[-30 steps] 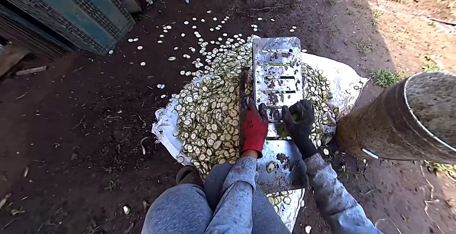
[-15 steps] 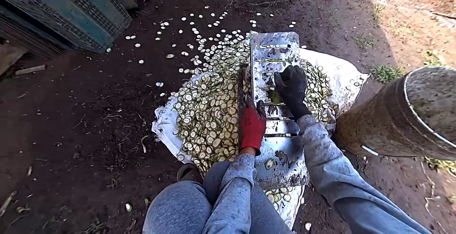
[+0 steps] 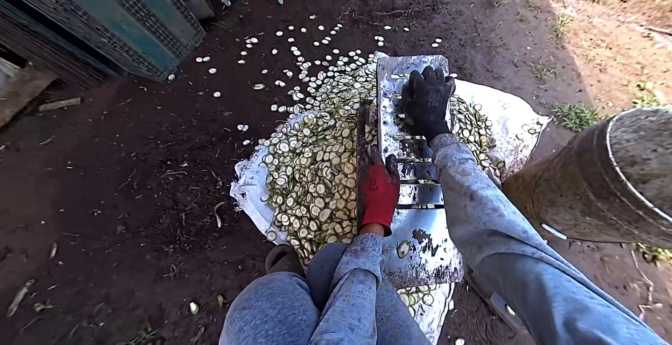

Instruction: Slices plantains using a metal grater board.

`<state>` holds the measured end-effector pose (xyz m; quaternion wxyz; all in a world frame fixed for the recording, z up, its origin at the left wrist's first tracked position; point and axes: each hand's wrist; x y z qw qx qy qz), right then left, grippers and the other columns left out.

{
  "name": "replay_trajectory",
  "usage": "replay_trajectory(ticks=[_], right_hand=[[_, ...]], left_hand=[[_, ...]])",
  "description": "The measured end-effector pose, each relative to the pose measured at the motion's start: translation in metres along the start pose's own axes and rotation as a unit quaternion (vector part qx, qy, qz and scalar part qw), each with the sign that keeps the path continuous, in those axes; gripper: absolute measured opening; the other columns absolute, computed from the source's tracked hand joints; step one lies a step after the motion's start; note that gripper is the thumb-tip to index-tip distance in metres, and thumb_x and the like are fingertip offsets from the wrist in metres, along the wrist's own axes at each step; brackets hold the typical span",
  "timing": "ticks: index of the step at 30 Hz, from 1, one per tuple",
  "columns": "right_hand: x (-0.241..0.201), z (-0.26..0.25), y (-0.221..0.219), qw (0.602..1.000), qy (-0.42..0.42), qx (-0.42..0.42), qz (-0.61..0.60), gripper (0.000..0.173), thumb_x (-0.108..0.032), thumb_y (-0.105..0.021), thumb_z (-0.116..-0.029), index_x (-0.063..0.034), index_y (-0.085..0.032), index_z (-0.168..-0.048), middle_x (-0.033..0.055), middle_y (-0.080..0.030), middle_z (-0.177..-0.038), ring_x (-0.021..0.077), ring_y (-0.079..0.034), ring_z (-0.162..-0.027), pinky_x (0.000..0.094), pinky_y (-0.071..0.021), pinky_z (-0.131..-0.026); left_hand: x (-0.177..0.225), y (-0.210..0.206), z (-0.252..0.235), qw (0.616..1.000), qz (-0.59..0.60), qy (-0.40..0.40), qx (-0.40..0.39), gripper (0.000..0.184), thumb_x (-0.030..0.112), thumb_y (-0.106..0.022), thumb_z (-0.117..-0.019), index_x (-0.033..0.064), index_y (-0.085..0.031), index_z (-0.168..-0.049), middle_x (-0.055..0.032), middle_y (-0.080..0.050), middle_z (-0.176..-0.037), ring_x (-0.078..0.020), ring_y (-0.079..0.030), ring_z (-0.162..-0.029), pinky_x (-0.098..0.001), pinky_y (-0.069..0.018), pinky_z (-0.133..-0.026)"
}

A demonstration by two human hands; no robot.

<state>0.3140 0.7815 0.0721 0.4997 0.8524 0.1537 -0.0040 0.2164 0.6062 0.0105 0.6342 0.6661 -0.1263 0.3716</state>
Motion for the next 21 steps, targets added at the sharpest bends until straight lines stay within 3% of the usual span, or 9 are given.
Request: replay_trajectory(ticks=[2, 4, 7, 9, 11, 14, 15, 18, 21], right_hand=[[0.0, 0.046, 0.014, 0.999, -0.004, 0.018, -0.026, 0.024, -0.026, -0.057, -0.0938, -0.0052, -0.07, -0.096, 0.0189, -0.066, -0.099, 0.0399, -0.063, -0.104, 0.0594, -0.0452, -0.084], [0.007, 0.131, 0.034, 0.997, 0.009, 0.026, -0.068, 0.023, -0.025, -0.06, -0.0939, -0.004, -0.067, -0.091, 0.0195, -0.062, -0.096, 0.0409, -0.062, -0.099, 0.0602, -0.0482, -0.083], [0.011, 0.212, 0.049, 0.992, 0.044, 0.068, -0.093, 0.027, -0.029, -0.064, -0.0862, -0.0065, -0.065, -0.071, 0.0137, -0.061, -0.074, 0.036, -0.062, -0.077, 0.0533, -0.0468, -0.074], [0.013, 0.194, 0.041, 0.991, 0.079, 0.059, -0.09, 0.027, -0.027, -0.063, -0.0856, -0.0043, -0.063, -0.07, 0.0155, -0.06, -0.073, 0.0385, -0.061, -0.077, 0.055, -0.044, -0.074], [0.009, 0.133, 0.026, 0.995, 0.084, 0.025, -0.054, 0.027, -0.024, -0.059, -0.0923, -0.0006, -0.066, -0.082, 0.0207, -0.063, -0.084, 0.0438, -0.062, -0.09, 0.0597, -0.0435, -0.079], [-0.002, 0.047, 0.008, 0.999, 0.042, -0.025, -0.011, 0.031, -0.027, -0.049, -0.0994, -0.0014, -0.066, -0.095, 0.021, -0.064, -0.101, 0.0429, -0.06, -0.107, 0.0595, -0.0425, -0.086], [-0.005, 0.036, 0.007, 0.999, 0.032, -0.035, -0.02, 0.034, -0.032, -0.051, -0.1002, -0.0024, -0.066, -0.098, 0.0205, -0.064, -0.104, 0.042, -0.059, -0.11, 0.0595, -0.0418, -0.09], [0.003, 0.041, 0.026, 0.992, -0.026, 0.0, -0.123, 0.05, -0.047, -0.069, -0.0892, -0.0049, -0.066, -0.116, 0.0214, -0.062, -0.119, 0.0413, -0.056, -0.119, 0.0569, -0.0426, -0.101], [0.0, 0.051, 0.042, 0.968, -0.193, 0.012, -0.163, 0.081, -0.057, -0.076, -0.0802, -0.0045, -0.054, -0.138, 0.0236, -0.057, -0.135, 0.0406, -0.053, -0.127, 0.0561, -0.0421, -0.104]], left_hand=[[0.0, 0.003, 0.0, 1.0, 0.003, -0.002, -0.007, 0.064, 0.043, -0.041, -0.1096, 0.0092, -0.026, -0.163, -0.0233, -0.058, -0.142, -0.0374, -0.063, -0.123, -0.0553, -0.0524, -0.1], [0.004, 0.004, 0.002, 1.0, 0.005, 0.016, -0.019, 0.065, 0.043, -0.041, -0.1095, 0.0083, -0.027, -0.162, -0.0245, -0.058, -0.139, -0.039, -0.065, -0.118, -0.0571, -0.0538, -0.096], [0.01, 0.006, 0.004, 1.0, 0.001, 0.026, -0.012, 0.064, 0.043, -0.043, -0.1089, 0.0078, -0.029, -0.161, -0.0249, -0.059, -0.138, -0.0406, -0.065, -0.118, -0.0571, -0.0538, -0.096], [0.01, 0.005, 0.004, 1.0, -0.001, 0.025, -0.01, 0.064, 0.043, -0.043, -0.1092, 0.0073, -0.029, -0.16, -0.025, -0.06, -0.136, -0.0403, -0.066, -0.116, -0.0572, -0.0542, -0.095], [0.007, 0.002, 0.004, 1.0, 0.003, 0.02, -0.008, 0.064, 0.043, -0.043, -0.1091, 0.0073, -0.029, -0.16, -0.0248, -0.06, -0.137, -0.0403, -0.065, -0.117, -0.0573, -0.0544, -0.095], [0.003, 0.001, 0.001, 1.0, 0.01, 0.016, -0.008, 0.066, 0.044, -0.041, -0.1094, 0.0091, -0.024, -0.163, -0.023, -0.054, -0.147, -0.0384, -0.064, -0.122, -0.0561, -0.0534, -0.098], [0.002, 0.002, 0.0, 1.0, 0.013, 0.017, -0.009, 0.066, 0.044, -0.042, -0.1093, 0.0101, -0.024, -0.163, -0.0237, -0.056, -0.144, -0.039, -0.065, -0.119, -0.0571, -0.0535, -0.097], [0.006, 0.003, 0.001, 1.0, 0.007, 0.026, -0.014, 0.065, 0.043, -0.042, -0.109, 0.01, -0.025, -0.163, -0.0244, -0.06, -0.138, -0.0402, -0.066, -0.116, -0.0578, -0.0537, -0.095], [0.007, 0.003, 0.003, 0.999, 0.01, 0.028, -0.018, 0.065, 0.043, -0.042, -0.1091, 0.008, -0.027, -0.162, -0.0247, -0.06, -0.137, -0.0404, -0.066, -0.116, -0.0578, -0.0538, -0.094]])
Point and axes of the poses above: each hand's wrist, its own z-axis away from the middle knuckle, its own y-axis out of the back of the hand, x = y × z
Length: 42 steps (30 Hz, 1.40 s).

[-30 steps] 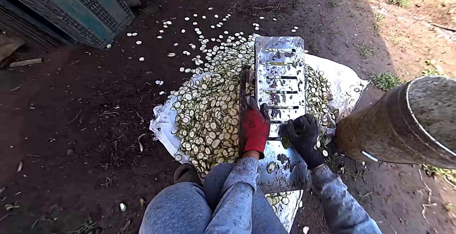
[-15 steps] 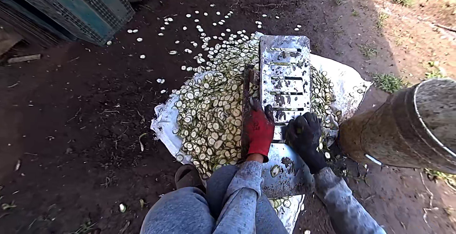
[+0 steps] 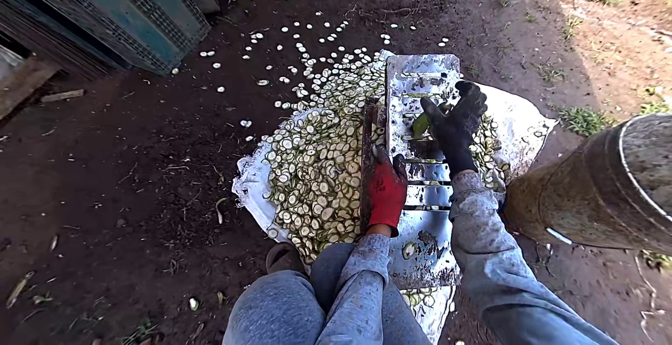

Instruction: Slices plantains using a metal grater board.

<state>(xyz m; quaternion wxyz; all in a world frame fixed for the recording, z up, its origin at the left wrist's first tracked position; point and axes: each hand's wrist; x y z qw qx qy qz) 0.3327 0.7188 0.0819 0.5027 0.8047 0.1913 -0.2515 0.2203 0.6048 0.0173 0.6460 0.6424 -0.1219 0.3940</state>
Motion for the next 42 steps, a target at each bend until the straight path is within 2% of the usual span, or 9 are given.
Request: replay_trajectory(ticks=[4, 8, 13, 16, 20, 29, 33, 37, 42], right_hand=[[-0.004, 0.003, -0.006, 0.987, 0.052, -0.125, -0.082, 0.052, -0.021, -0.072, -0.0907, -0.0022, -0.057, -0.137, 0.0235, -0.063, -0.125, 0.039, -0.061, -0.115, 0.0566, -0.049, -0.096], [0.011, 0.033, 0.008, 0.93, 0.159, -0.242, -0.226, 0.051, 0.011, -0.06, -0.0847, 0.0004, -0.058, -0.135, 0.0166, -0.065, -0.132, 0.0246, -0.064, -0.117, 0.0423, -0.0534, -0.098], [0.014, 0.104, 0.001, 0.964, 0.23, -0.114, -0.061, 0.039, -0.01, -0.068, -0.0873, -0.008, -0.062, -0.126, 0.0171, -0.062, -0.127, 0.0365, -0.062, -0.114, 0.0575, -0.0518, -0.092], [0.034, 0.144, 0.003, 0.956, 0.258, -0.069, -0.123, 0.042, -0.014, -0.069, -0.0803, -0.003, -0.068, -0.12, 0.0175, -0.065, -0.116, 0.0293, -0.067, -0.096, 0.0461, -0.0574, -0.078], [0.052, 0.218, 0.035, 0.934, 0.291, -0.058, -0.199, 0.021, -0.025, -0.07, -0.0906, -0.0078, -0.073, -0.102, 0.0106, -0.071, -0.097, 0.0146, -0.069, -0.09, 0.0256, -0.0579, -0.079], [0.021, -0.017, -0.034, 0.949, 0.178, -0.003, -0.26, 0.026, -0.018, -0.073, -0.0912, 0.0014, -0.071, -0.109, 0.012, -0.068, -0.094, 0.0102, -0.06, -0.07, 0.0244, -0.052, -0.065], [0.025, 0.074, 0.01, 0.965, 0.176, -0.066, -0.186, 0.027, -0.012, -0.07, -0.0932, -0.0043, -0.07, -0.12, 0.0115, -0.063, -0.094, 0.0157, -0.056, -0.067, 0.0303, -0.0504, -0.06], [0.057, 0.184, 0.039, 0.965, 0.192, -0.035, -0.175, 0.018, -0.016, -0.07, -0.0877, -0.0039, -0.078, -0.098, 0.0095, -0.066, -0.08, 0.0092, -0.062, -0.07, 0.0187, -0.0525, -0.065], [0.038, 0.067, -0.008, 0.957, 0.258, -0.045, -0.127, 0.019, -0.01, -0.065, -0.0937, -0.0014, -0.075, -0.107, 0.0168, -0.064, -0.093, 0.0247, -0.064, -0.081, 0.0354, -0.0554, -0.07]], left_hand=[[-0.001, 0.002, 0.0, 1.0, 0.014, -0.012, 0.004, 0.064, 0.042, -0.043, -0.1093, 0.0105, -0.026, -0.163, -0.0234, -0.057, -0.142, -0.0395, -0.063, -0.122, -0.0581, -0.0518, -0.099], [0.0, 0.004, 0.002, 1.0, 0.022, -0.013, -0.009, 0.064, 0.04, -0.042, -0.1102, 0.0094, -0.025, -0.163, -0.0238, -0.056, -0.144, -0.0397, -0.062, -0.124, -0.0578, -0.0509, -0.101], [-0.011, 0.001, 0.008, 0.999, 0.012, -0.024, -0.021, 0.068, 0.024, -0.054, -0.104, 0.0123, -0.022, -0.163, -0.0241, -0.057, -0.141, -0.0427, -0.062, -0.121, -0.0618, -0.0522, -0.096], [-0.013, 0.002, 0.007, 0.999, 0.005, -0.032, -0.003, 0.062, 0.034, -0.045, -0.1092, 0.0102, -0.024, -0.162, -0.0243, -0.06, -0.137, -0.042, -0.064, -0.119, -0.0609, -0.053, -0.095], [-0.003, 0.002, 0.001, 0.999, 0.014, -0.025, 0.014, 0.062, 0.041, -0.039, -0.1106, 0.0061, -0.03, -0.16, -0.0252, -0.057, -0.142, -0.0413, -0.062, -0.123, -0.0587, -0.0515, -0.099], [-0.005, 0.004, 0.0, 1.0, 0.019, -0.02, 0.002, 0.061, 0.041, -0.04, -0.1105, 0.0086, -0.028, -0.161, -0.0242, -0.062, -0.133, -0.0405, -0.066, -0.115, -0.0597, -0.0536, -0.094], [-0.01, 0.002, 0.004, 1.0, 0.012, -0.027, 0.002, 0.064, 0.046, -0.039, -0.1096, 0.0122, -0.025, -0.162, -0.0242, -0.062, -0.132, -0.0416, -0.067, -0.112, -0.0611, -0.0554, -0.09], [-0.005, -0.003, 0.001, 0.999, -0.011, -0.028, 0.03, 0.064, 0.046, -0.039, -0.1095, 0.0089, -0.028, -0.161, -0.0254, -0.06, -0.135, -0.0423, -0.067, -0.113, -0.0599, -0.0556, -0.089], [-0.008, -0.003, 0.008, 0.999, -0.009, -0.026, 0.019, 0.065, 0.046, -0.039, -0.1095, 0.012, -0.023, -0.162, -0.0254, -0.062, -0.132, -0.0432, -0.067, -0.111, -0.0616, -0.0557, -0.087]])
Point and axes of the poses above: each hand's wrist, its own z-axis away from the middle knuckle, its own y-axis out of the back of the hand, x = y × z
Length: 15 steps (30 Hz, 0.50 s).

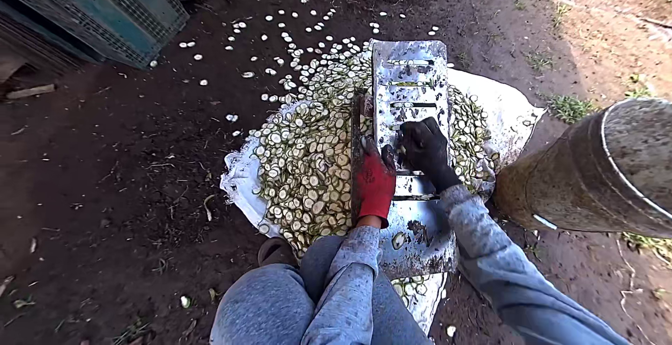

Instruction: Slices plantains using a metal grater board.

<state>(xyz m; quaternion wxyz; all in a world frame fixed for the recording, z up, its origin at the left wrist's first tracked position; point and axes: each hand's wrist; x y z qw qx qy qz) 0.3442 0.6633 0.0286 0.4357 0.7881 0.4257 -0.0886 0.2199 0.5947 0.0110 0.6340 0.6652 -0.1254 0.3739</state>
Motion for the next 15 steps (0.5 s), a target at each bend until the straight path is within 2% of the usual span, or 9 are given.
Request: replay_trajectory(ticks=[1, 3, 4, 6, 8, 10, 12, 13, 15], right_hand=[[0.013, -0.034, -0.011, 0.999, 0.013, 0.0, 0.039, 0.02, -0.012, -0.063, -0.0943, -0.0033, -0.075, -0.107, 0.0176, -0.066, -0.094, 0.0288, -0.065, -0.086, 0.0399, -0.0559, -0.075], [0.023, -0.078, -0.02, 0.994, -0.038, -0.04, 0.097, 0.024, -0.017, -0.059, -0.0935, -0.0091, -0.073, -0.111, 0.0165, -0.066, -0.104, 0.0337, -0.063, -0.103, 0.0488, -0.0513, -0.09], [0.02, -0.085, -0.021, 0.99, -0.069, -0.056, 0.113, 0.024, -0.017, -0.058, -0.0931, -0.0109, -0.072, -0.112, 0.0153, -0.065, -0.107, 0.0332, -0.063, -0.105, 0.0493, -0.0516, -0.09], [0.005, -0.06, -0.013, 0.988, -0.091, -0.066, 0.108, 0.026, -0.011, -0.057, -0.0936, -0.0096, -0.069, -0.116, 0.0169, -0.068, -0.113, 0.0348, -0.066, -0.107, 0.0512, -0.0537, -0.089], [-0.023, 0.009, 0.005, 0.992, -0.074, -0.069, 0.074, 0.028, -0.01, -0.056, -0.098, -0.0057, -0.066, -0.123, 0.0184, -0.067, -0.114, 0.0364, -0.065, -0.107, 0.0536, -0.0539, -0.092], [-0.035, 0.08, 0.014, 0.996, -0.05, -0.011, 0.076, 0.025, -0.016, -0.058, -0.0918, -0.0046, -0.072, -0.109, 0.0148, -0.069, -0.094, 0.0329, -0.066, -0.09, 0.0507, -0.0544, -0.083], [-0.035, 0.107, 0.015, 0.993, -0.014, 0.043, 0.112, 0.022, -0.022, -0.057, -0.0945, -0.0059, -0.071, -0.1, 0.0145, -0.066, -0.086, 0.0323, -0.064, -0.087, 0.049, -0.05, -0.087], [-0.031, 0.1, 0.011, 0.991, 0.001, 0.056, 0.123, 0.022, -0.021, -0.056, -0.0949, -0.0052, -0.07, -0.102, 0.0163, -0.065, -0.092, 0.0348, -0.062, -0.093, 0.0509, -0.0472, -0.091], [-0.015, 0.053, 0.0, 0.989, 0.01, 0.048, 0.141, 0.027, -0.017, -0.054, -0.0968, -0.0048, -0.067, -0.117, 0.0201, -0.065, -0.117, 0.0418, -0.057, -0.12, 0.0583, -0.0405, -0.106]], left_hand=[[-0.001, 0.001, -0.001, 1.0, 0.002, 0.004, -0.005, 0.065, 0.047, -0.039, -0.1094, 0.0137, -0.022, -0.163, -0.0247, -0.061, -0.133, -0.0426, -0.067, -0.112, -0.0614, -0.0555, -0.088], [-0.003, 0.001, -0.002, 1.0, 0.0, 0.002, -0.01, 0.066, 0.048, -0.038, -0.1091, 0.0149, -0.021, -0.164, -0.0242, -0.063, -0.131, -0.0417, -0.068, -0.11, -0.0613, -0.0561, -0.086], [-0.004, 0.001, -0.003, 1.0, 0.0, 0.0, -0.009, 0.066, 0.049, -0.038, -0.1089, 0.0152, -0.022, -0.163, -0.024, -0.064, -0.129, -0.0413, -0.068, -0.109, -0.0611, -0.0566, -0.085], [-0.004, 0.002, -0.002, 1.0, 0.002, -0.003, -0.01, 0.066, 0.049, -0.039, -0.1087, 0.0156, -0.023, -0.163, -0.024, -0.063, -0.13, -0.0417, -0.068, -0.109, -0.0613, -0.0567, -0.085], [-0.004, 0.004, 0.0, 1.0, 0.007, -0.003, -0.01, 0.066, 0.049, -0.039, -0.1087, 0.0152, -0.022, -0.163, -0.0242, -0.059, -0.138, -0.0425, -0.066, -0.114, -0.0614, -0.0562, -0.088], [-0.001, 0.002, 0.0, 1.0, 0.011, -0.004, -0.003, 0.065, 0.047, -0.039, -0.1092, 0.0122, -0.024, -0.163, -0.0243, -0.054, -0.144, -0.042, -0.064, -0.118, -0.0606, -0.0551, -0.091], [0.006, 0.004, -0.003, 1.0, 0.012, 0.002, -0.004, 0.065, 0.043, -0.041, -0.1095, 0.0082, -0.024, -0.162, -0.026, -0.057, -0.138, -0.0421, -0.067, -0.112, -0.0599, -0.0558, -0.089], [0.007, 0.005, -0.001, 1.0, 0.009, 0.005, -0.01, 0.066, 0.043, -0.042, -0.1095, 0.0077, -0.023, -0.162, -0.0266, -0.058, -0.136, -0.0425, -0.067, -0.11, -0.0597, -0.0562, -0.087], [0.003, 0.006, 0.005, 1.0, 0.01, 0.005, -0.018, 0.066, 0.044, -0.042, -0.109, 0.0104, -0.022, -0.162, -0.0263, -0.06, -0.133, -0.043, -0.068, -0.109, -0.0601, -0.0564, -0.086]])
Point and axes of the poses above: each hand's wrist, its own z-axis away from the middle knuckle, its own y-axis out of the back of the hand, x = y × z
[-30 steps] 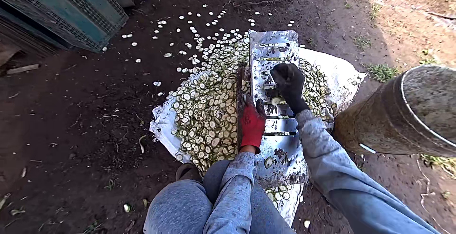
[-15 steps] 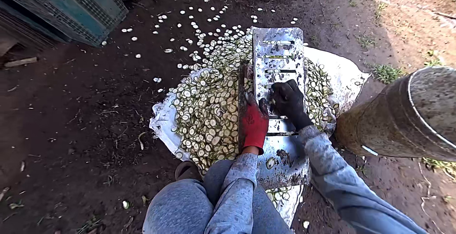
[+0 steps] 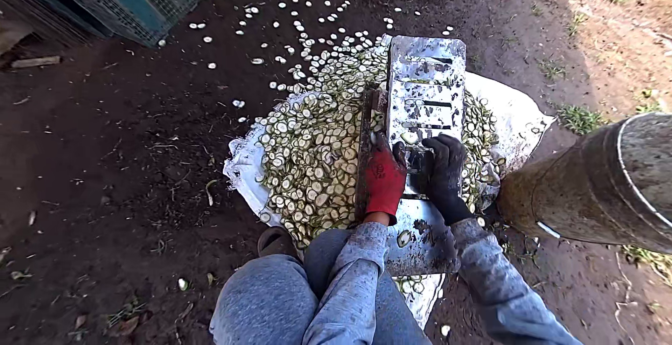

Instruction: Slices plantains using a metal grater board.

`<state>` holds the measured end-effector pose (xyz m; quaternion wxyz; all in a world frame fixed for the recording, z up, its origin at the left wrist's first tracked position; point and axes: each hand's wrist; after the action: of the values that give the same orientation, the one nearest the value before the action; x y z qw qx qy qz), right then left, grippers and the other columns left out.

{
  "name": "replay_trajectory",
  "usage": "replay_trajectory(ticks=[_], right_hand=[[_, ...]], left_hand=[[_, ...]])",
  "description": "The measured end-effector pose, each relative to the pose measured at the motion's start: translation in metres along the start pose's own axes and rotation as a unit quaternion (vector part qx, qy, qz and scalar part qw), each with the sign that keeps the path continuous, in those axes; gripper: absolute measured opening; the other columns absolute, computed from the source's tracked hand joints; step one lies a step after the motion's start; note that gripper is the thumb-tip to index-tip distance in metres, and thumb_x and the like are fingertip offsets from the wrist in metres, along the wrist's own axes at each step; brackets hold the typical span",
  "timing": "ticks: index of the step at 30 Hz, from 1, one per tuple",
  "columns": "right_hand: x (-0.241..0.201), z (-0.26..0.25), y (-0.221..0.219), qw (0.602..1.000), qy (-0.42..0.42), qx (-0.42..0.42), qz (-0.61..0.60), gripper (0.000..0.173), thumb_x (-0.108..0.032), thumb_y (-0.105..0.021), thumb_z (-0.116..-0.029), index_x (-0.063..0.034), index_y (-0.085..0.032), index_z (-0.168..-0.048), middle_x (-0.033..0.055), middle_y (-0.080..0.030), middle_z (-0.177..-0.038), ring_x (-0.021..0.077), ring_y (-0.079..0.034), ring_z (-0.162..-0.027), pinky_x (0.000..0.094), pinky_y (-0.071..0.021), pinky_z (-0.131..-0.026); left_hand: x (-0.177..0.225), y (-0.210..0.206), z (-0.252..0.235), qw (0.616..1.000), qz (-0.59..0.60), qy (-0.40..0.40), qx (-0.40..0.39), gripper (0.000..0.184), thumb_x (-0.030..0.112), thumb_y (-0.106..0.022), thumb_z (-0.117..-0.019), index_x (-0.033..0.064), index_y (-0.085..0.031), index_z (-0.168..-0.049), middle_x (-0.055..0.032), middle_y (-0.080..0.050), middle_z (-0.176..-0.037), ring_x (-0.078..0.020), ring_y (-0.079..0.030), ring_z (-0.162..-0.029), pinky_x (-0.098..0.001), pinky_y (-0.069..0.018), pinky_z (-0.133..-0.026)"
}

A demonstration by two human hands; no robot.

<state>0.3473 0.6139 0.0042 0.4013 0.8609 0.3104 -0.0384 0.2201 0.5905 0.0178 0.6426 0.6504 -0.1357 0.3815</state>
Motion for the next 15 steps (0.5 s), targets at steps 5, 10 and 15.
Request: replay_trajectory(ticks=[5, 10, 15], right_hand=[[0.03, -0.138, -0.062, 0.985, -0.108, -0.093, 0.099, 0.05, -0.013, -0.047, -0.0997, -0.0173, -0.051, -0.149, 0.0152, -0.048, -0.154, 0.0401, -0.032, -0.151, 0.0593, -0.0258, -0.121], [0.004, -0.065, -0.012, 0.983, -0.086, -0.161, 0.033, 0.055, -0.013, -0.051, -0.1017, -0.0117, -0.041, -0.155, 0.0147, -0.039, -0.162, 0.0392, -0.017, -0.157, 0.066, -0.0125, -0.124], [0.003, 0.007, 0.012, 0.992, -0.046, -0.114, 0.007, 0.053, -0.019, -0.048, -0.0974, -0.0066, -0.048, -0.149, 0.0195, -0.045, -0.156, 0.0482, -0.025, -0.151, 0.0714, -0.0163, -0.119]], left_hand=[[-0.006, -0.001, -0.001, 1.0, 0.008, -0.003, -0.003, 0.065, 0.047, -0.039, -0.1093, 0.0146, -0.022, -0.163, -0.0242, -0.06, -0.135, -0.0417, -0.067, -0.112, -0.0605, -0.056, -0.088], [-0.004, 0.0, -0.005, 1.0, 0.005, -0.005, 0.005, 0.066, 0.046, -0.041, -0.1089, 0.0114, -0.024, -0.163, -0.0252, -0.059, -0.138, -0.0411, -0.065, -0.118, -0.0594, -0.0543, -0.094], [0.01, 0.005, -0.007, 1.0, 0.001, 0.023, -0.001, 0.063, 0.04, -0.043, -0.1097, 0.0067, -0.027, -0.161, -0.0277, -0.058, -0.136, -0.0424, -0.065, -0.116, -0.0571, -0.0547, -0.093]])
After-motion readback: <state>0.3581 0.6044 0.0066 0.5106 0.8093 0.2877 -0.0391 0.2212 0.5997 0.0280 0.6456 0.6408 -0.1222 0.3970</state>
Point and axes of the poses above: each hand's wrist, its own z-axis away from the middle knuckle, its own y-axis out of the back of the hand, x = y × z
